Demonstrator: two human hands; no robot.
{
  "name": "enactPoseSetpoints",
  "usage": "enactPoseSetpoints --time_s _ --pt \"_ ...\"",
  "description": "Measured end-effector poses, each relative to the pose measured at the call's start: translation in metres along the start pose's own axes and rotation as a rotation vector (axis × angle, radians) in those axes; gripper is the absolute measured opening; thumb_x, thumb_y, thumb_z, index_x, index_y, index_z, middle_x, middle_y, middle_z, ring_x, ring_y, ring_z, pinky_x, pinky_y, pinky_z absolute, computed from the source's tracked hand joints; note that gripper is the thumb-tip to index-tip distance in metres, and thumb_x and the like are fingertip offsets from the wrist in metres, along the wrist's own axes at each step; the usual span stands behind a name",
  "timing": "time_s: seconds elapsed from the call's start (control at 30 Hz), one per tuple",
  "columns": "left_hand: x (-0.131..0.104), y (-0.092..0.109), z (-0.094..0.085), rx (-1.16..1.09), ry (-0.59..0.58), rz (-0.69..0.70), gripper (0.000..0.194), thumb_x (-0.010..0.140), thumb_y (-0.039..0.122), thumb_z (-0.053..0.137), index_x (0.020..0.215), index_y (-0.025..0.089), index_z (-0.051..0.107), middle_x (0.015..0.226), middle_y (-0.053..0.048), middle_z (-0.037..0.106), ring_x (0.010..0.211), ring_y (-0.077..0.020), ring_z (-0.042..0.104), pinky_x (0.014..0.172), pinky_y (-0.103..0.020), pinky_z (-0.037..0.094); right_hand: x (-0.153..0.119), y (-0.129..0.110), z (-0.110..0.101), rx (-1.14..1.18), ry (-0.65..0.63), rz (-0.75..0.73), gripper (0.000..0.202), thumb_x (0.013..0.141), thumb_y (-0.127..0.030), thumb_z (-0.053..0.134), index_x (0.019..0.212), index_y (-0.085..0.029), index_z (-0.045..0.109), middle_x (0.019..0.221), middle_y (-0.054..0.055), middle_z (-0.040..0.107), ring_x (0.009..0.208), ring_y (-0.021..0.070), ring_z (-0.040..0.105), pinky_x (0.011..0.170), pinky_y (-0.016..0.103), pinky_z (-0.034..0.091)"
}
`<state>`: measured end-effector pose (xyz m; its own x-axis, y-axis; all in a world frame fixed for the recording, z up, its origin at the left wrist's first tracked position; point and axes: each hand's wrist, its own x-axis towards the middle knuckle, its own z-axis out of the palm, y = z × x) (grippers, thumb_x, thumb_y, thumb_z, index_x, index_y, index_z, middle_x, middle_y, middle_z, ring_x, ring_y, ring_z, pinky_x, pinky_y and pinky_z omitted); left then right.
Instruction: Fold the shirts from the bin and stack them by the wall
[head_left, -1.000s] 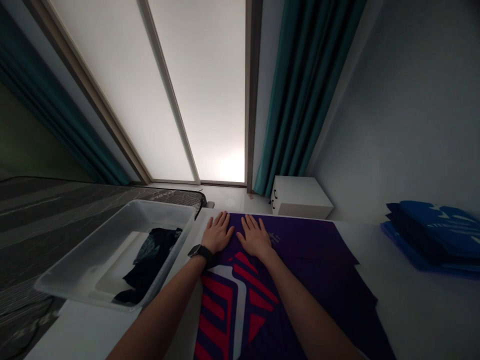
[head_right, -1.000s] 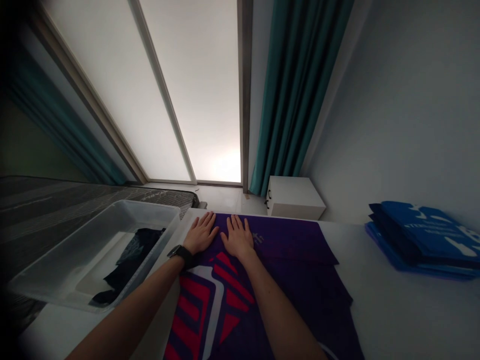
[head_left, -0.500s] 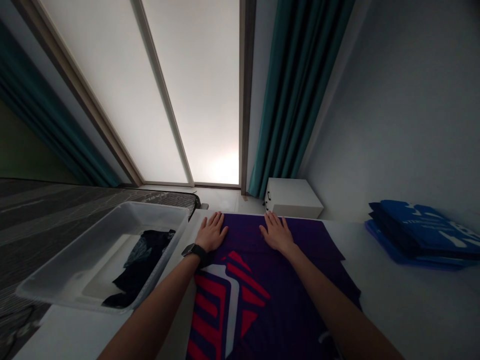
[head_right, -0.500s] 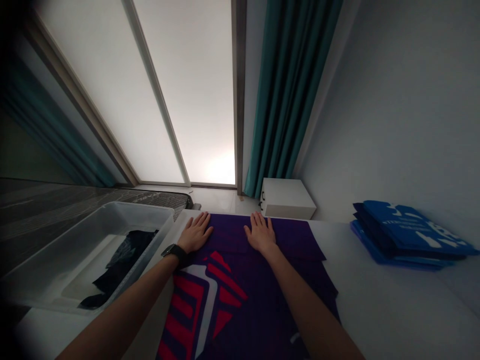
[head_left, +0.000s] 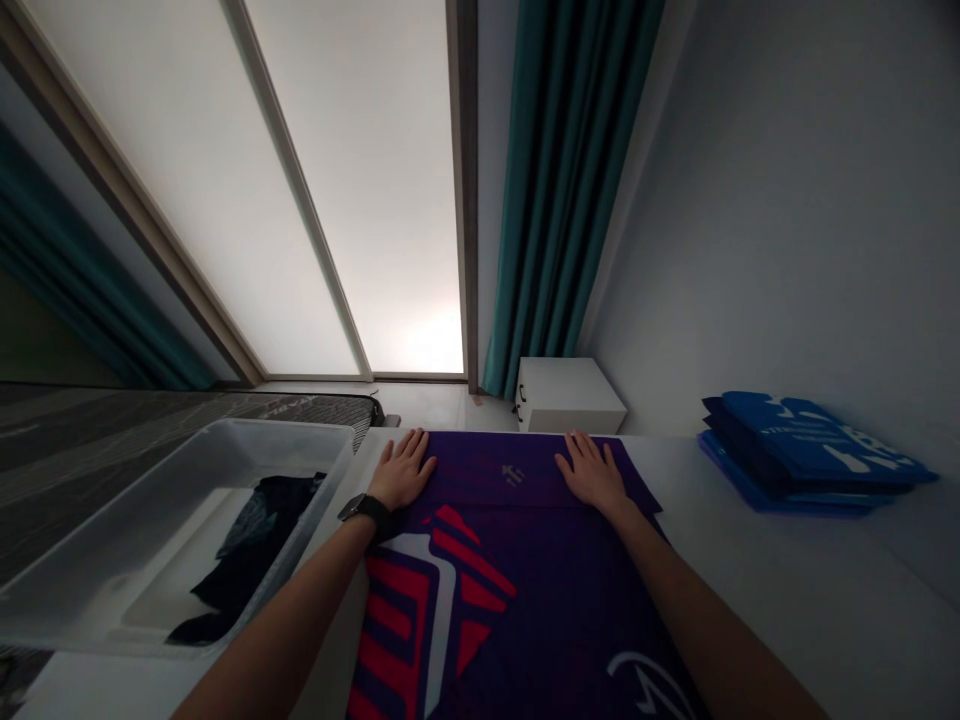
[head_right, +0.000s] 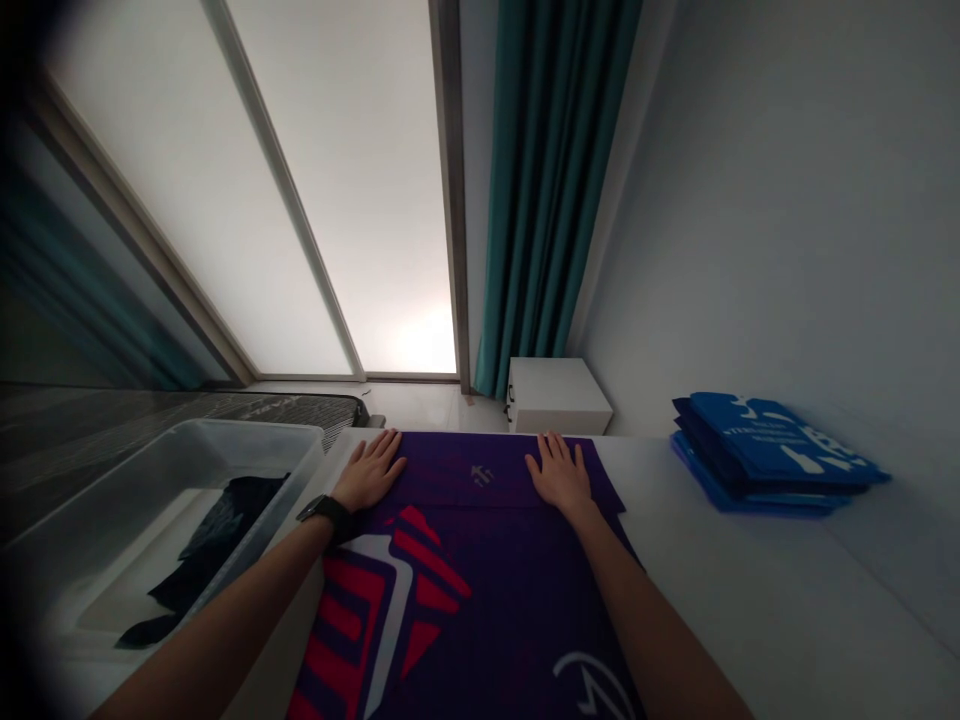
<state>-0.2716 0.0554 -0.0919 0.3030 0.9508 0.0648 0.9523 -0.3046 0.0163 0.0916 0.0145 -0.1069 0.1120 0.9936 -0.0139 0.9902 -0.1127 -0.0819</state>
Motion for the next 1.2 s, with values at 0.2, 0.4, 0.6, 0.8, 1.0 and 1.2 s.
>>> enactPoseSetpoints --time_s 0.2,0.4,0.6,0.8,1.0,1.2 --pt "0.001 0.001 0.001 0.007 0.006 -0.002 0.060 0.099 0.045 0.024 0.152 0.018 0.026 0.158 -0.007 0.025 0.147 -0.0225 0.019 0.117 -0.049 0.016 -0.005 0.018 -0.004 -0.026 0.000 0.034 0.065 0.098 -0.049 0.019 0.153 -0.014 0.022 0.160 0.007 0.020 0.147 0.0201 0.011 0.119 0.048 0.005" --pt "0.001 0.001 0.000 0.015 0.007 0.006 0.059 0.099 0.044 0.024 0.151 0.018 0.027 0.158 -0.007 0.026 0.147 -0.0223 0.020 0.117 -0.049 0.016 -0.010 0.032 -0.002 -0.037 0.032 0.088 0.067 0.097 -0.051 0.020 0.152 -0.012 0.025 0.160 0.011 0.018 0.147 0.0233 0.012 0.118 0.050 0.006" --pt "0.002 0.001 0.000 0.026 0.009 0.008 0.058 0.099 0.044 0.025 0.151 0.019 0.028 0.158 -0.006 0.027 0.147 -0.0223 0.020 0.117 -0.049 0.017 -0.008 0.046 0.002 -0.025 0.022 0.132 0.067 0.097 -0.051 0.017 0.152 -0.013 0.024 0.160 0.010 0.018 0.147 0.0221 0.010 0.117 0.052 0.008" --pt "0.002 0.002 -0.001 0.032 -0.003 0.000 0.059 0.099 0.043 0.025 0.152 0.017 0.027 0.158 -0.006 0.025 0.147 -0.0220 0.020 0.117 -0.049 0.017 -0.010 0.049 -0.003 -0.015 0.010 0.119 0.066 0.098 -0.049 0.017 0.152 -0.012 0.024 0.160 0.010 0.018 0.147 0.0219 0.011 0.117 0.051 0.010" --pt "0.001 0.003 -0.003 0.034 -0.012 -0.003 0.058 0.099 0.043 0.024 0.152 0.018 0.026 0.158 -0.006 0.024 0.147 -0.0210 0.018 0.117 -0.049 0.016 -0.024 0.055 -0.004 -0.033 0.034 0.088 0.065 0.098 -0.048 0.019 0.152 -0.013 0.025 0.160 0.010 0.017 0.147 0.0224 0.011 0.118 0.049 0.011" --pt "0.001 0.003 -0.005 0.024 -0.022 0.002 0.058 0.099 0.043 0.025 0.152 0.018 0.026 0.158 -0.007 0.024 0.147 -0.0214 0.019 0.117 -0.048 0.016 -0.032 0.062 0.000 -0.051 0.029 0.104 0.065 0.097 -0.047 0.017 0.152 -0.013 0.024 0.160 0.007 0.020 0.146 0.0221 0.015 0.118 0.049 0.011"
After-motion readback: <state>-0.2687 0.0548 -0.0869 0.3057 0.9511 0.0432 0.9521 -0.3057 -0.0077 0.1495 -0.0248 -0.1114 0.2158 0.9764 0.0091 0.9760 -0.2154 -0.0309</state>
